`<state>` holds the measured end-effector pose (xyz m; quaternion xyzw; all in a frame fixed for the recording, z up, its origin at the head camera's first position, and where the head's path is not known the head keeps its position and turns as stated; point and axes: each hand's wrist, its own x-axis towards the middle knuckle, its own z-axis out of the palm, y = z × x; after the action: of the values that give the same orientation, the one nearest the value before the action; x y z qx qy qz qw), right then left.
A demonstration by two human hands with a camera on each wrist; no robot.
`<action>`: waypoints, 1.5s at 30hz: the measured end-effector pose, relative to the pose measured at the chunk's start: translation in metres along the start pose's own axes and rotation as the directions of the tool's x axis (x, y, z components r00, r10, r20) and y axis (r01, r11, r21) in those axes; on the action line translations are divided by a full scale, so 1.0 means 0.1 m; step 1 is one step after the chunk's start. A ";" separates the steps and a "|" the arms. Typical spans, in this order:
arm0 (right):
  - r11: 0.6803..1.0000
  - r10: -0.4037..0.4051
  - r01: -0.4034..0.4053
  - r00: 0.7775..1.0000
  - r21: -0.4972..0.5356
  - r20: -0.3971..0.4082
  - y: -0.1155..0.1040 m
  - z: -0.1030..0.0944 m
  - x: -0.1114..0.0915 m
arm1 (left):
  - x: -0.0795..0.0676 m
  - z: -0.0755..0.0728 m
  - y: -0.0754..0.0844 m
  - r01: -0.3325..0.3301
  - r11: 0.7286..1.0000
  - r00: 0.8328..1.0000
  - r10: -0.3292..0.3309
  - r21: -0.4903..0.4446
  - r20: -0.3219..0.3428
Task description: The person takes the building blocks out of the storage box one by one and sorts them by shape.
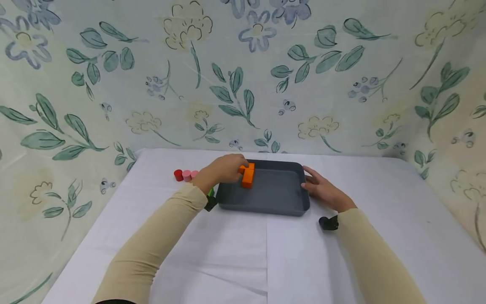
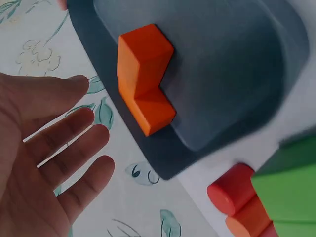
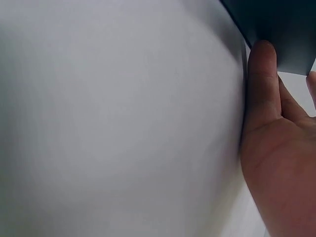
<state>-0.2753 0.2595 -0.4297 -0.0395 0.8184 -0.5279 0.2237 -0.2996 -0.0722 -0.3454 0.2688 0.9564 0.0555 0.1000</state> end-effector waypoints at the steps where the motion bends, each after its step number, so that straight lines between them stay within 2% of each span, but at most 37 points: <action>1: 1.000 -0.002 0.002 1.000 -0.002 0.002 0.00 0.00 0.00 | 0.04 0.02 0.01 0.004 1.000 1.000 -0.004 0.008 0.005; 4: 1.000 -0.006 0.006 1.000 -0.007 0.002 0.00 0.01 0.01 | 0.13 0.07 0.02 0.044 0.999 0.999 -0.045 0.030 0.006; 6: 1.000 -0.008 0.008 1.000 -0.007 -0.001 0.00 0.02 0.01 | 0.17 0.08 0.01 0.095 0.995 0.995 -0.096 0.036 0.020; 10: 1.000 -0.005 0.005 1.000 0.002 -0.003 0.02 0.01 0.02 | 0.21 0.11 -0.02 0.192 0.980 0.974 -0.197 0.049 0.109; 12: 1.000 -0.005 0.005 1.000 0.005 -0.003 0.03 0.01 0.02 | 0.21 0.13 -0.03 0.215 0.975 0.964 -0.220 0.053 0.148; 14: 1.000 -0.004 0.004 1.000 0.003 -0.002 0.03 0.01 0.01 | 0.21 0.14 -0.03 0.218 0.975 0.962 -0.222 0.047 0.161; 18: 1.000 -0.002 0.002 1.000 -0.001 -0.005 0.02 0.00 0.01 | 0.21 0.16 -0.02 0.187 0.978 0.972 -0.198 0.093 0.128; 21: 1.000 -0.002 0.002 1.000 -0.004 -0.009 0.02 0.00 0.01 | 0.22 0.16 0.01 0.179 0.975 0.975 -0.194 0.135 0.112; 25: 1.000 0.001 -0.001 1.000 -0.005 -0.006 0.02 -0.01 0.01 | 0.23 0.16 0.03 0.177 0.974 0.977 -0.191 0.145 0.092; 29: 1.000 0.000 0.000 1.000 -0.003 -0.001 0.03 -0.01 0.02 | 0.25 0.18 0.01 0.187 0.975 0.977 -0.198 0.118 0.083; 37: 1.000 -0.018 0.018 1.000 0.011 0.002 0.05 -0.03 0.03 | 0.28 0.21 -0.04 0.241 0.971 0.966 -0.239 -0.003 0.095; 43: 1.000 -0.016 0.016 1.000 0.019 0.002 0.06 0.00 0.01 | 0.31 0.27 -0.07 0.323 0.940 0.940 -0.304 -0.114 0.155; 45: 1.000 -0.013 0.013 1.000 0.025 -0.001 0.06 0.00 0.01 | 0.31 0.28 -0.07 0.331 0.935 0.937 -0.310 -0.127 0.159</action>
<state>-0.2754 0.2612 -0.4353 -0.0420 0.8116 -0.5394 0.2206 -0.3233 -0.0605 -0.3787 0.1036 0.9714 0.0923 0.1928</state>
